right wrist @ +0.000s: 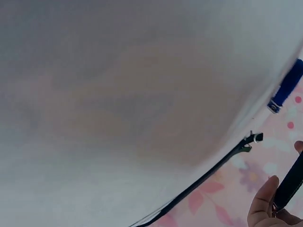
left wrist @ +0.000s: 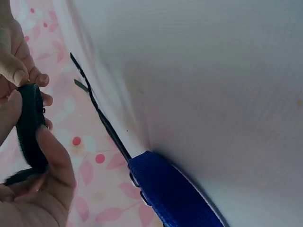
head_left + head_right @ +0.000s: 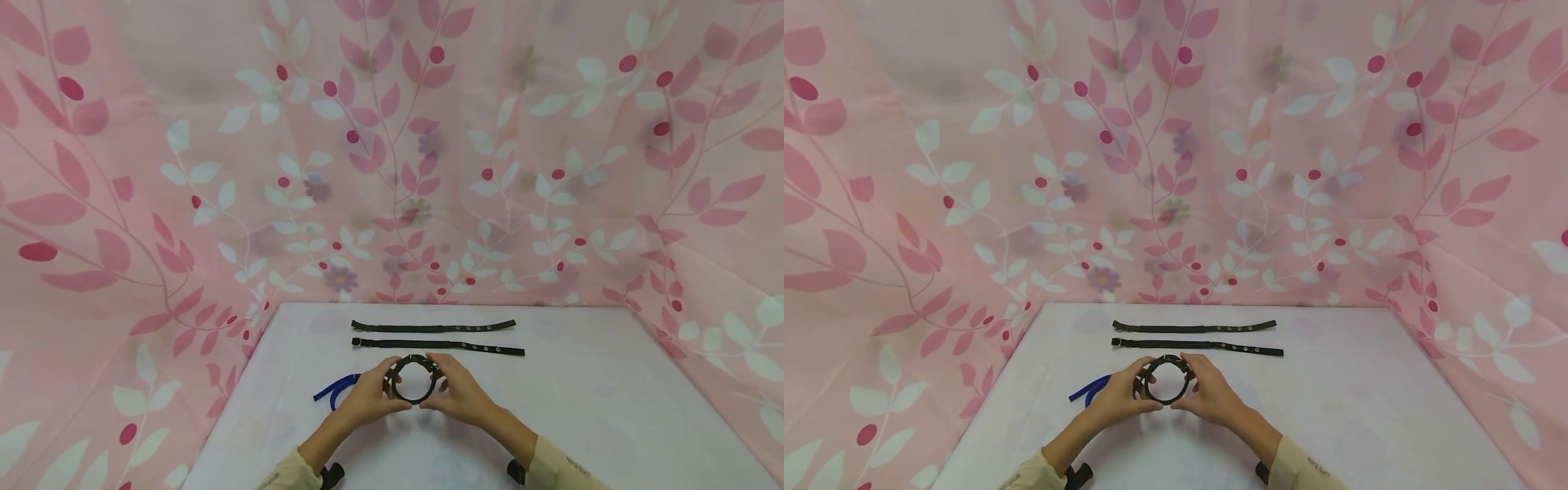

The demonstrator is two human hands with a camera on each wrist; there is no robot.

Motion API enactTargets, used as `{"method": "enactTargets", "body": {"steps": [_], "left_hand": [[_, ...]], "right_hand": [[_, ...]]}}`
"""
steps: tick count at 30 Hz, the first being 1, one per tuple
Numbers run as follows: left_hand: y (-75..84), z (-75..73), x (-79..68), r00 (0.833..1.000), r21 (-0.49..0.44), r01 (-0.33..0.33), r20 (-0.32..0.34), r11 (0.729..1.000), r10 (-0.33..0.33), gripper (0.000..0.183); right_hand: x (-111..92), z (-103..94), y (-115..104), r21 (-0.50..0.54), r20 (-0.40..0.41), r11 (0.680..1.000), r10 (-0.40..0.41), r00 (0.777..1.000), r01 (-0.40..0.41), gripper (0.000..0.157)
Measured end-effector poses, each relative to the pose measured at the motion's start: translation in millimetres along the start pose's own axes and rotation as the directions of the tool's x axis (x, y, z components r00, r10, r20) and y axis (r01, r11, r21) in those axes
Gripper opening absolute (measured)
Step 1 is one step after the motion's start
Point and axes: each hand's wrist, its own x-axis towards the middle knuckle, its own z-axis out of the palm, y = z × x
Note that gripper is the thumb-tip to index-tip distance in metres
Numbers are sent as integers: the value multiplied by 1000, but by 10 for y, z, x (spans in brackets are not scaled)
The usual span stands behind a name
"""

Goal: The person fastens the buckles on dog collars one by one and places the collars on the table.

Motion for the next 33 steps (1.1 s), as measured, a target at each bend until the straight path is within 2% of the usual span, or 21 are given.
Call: {"method": "enactTargets", "body": {"steps": [4,6,12,15,18,22,25,28,33], "left_hand": [[-31,21,41,1000,155,21,-18,988,-18,78],[-58,20,69,999,184,35,1,982,-35,76],[-180,24,231,996,289,-29,87,957,4,72],[-225,34,283,993,314,-45,121,948,8,68],[-259,58,279,989,326,-41,149,945,-9,67],[-289,87,223,979,323,5,192,947,-70,67],[-294,103,191,968,346,46,217,937,-128,66],[-288,106,223,962,385,46,230,922,-144,63],[-270,84,343,968,444,28,210,896,-135,65]], "right_hand": [[49,14,77,-11,56,1000,13,998,-13,82],[63,28,122,-17,82,999,30,996,-28,80],[64,62,256,-96,70,993,77,995,-70,81],[69,88,307,-140,81,987,92,992,-80,82],[66,141,342,-178,124,978,129,984,-106,83],[55,224,364,-200,186,970,176,967,-138,80],[46,273,368,-199,226,968,197,954,-153,76],[57,282,363,-214,229,963,212,950,-163,74],[110,263,349,-265,193,952,208,959,-154,73]]}}
